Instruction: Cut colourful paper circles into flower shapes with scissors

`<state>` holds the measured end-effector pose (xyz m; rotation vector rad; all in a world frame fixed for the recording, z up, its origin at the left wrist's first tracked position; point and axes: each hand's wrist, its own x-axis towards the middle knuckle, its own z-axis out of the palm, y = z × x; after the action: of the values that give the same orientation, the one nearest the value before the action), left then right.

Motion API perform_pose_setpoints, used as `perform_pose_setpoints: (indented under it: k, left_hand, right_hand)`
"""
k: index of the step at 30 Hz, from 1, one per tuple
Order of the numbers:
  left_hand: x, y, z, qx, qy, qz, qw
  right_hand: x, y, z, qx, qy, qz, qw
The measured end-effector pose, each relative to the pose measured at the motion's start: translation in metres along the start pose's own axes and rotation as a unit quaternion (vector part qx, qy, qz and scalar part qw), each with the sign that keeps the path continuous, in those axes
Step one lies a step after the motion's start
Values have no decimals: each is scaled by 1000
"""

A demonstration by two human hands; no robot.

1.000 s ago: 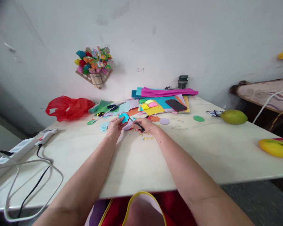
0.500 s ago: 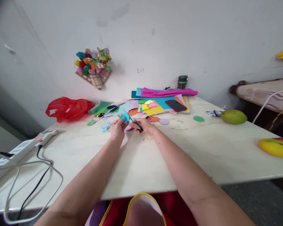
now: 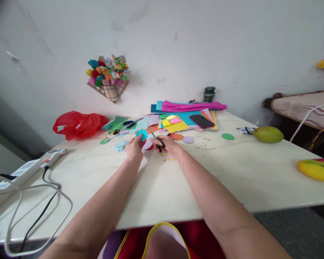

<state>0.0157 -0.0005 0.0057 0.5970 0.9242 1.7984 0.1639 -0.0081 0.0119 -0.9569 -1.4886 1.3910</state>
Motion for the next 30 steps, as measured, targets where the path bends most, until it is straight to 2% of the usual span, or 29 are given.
perform_pose_setpoints:
  k: [3, 8, 13, 17, 24, 30]
  left_hand:
    - [-2, -1, 0, 10, -17, -1, 1000]
    - [-13, -9, 3, 30, -78, -32, 996]
    - [-18, -18, 3, 50, -120, -52, 990]
    - [-15, -19, 0, 40, -125, -72, 989]
    - [0, -5, -11, 67, -218, -145, 963]
    - [10, 6, -21, 119, -289, -174, 934]
  right_hand:
    - [2, -1, 1, 35, 51, -21, 998]
    - [8, -1, 9, 108, 142, -50, 983]
    - [13, 3, 9, 107, 206, -88, 969]
    - [15, 3, 6, 92, 198, -89, 972]
    - [10, 0, 1, 50, 121, -75, 989]
    - [5, -4, 1, 42, 44, -51, 997]
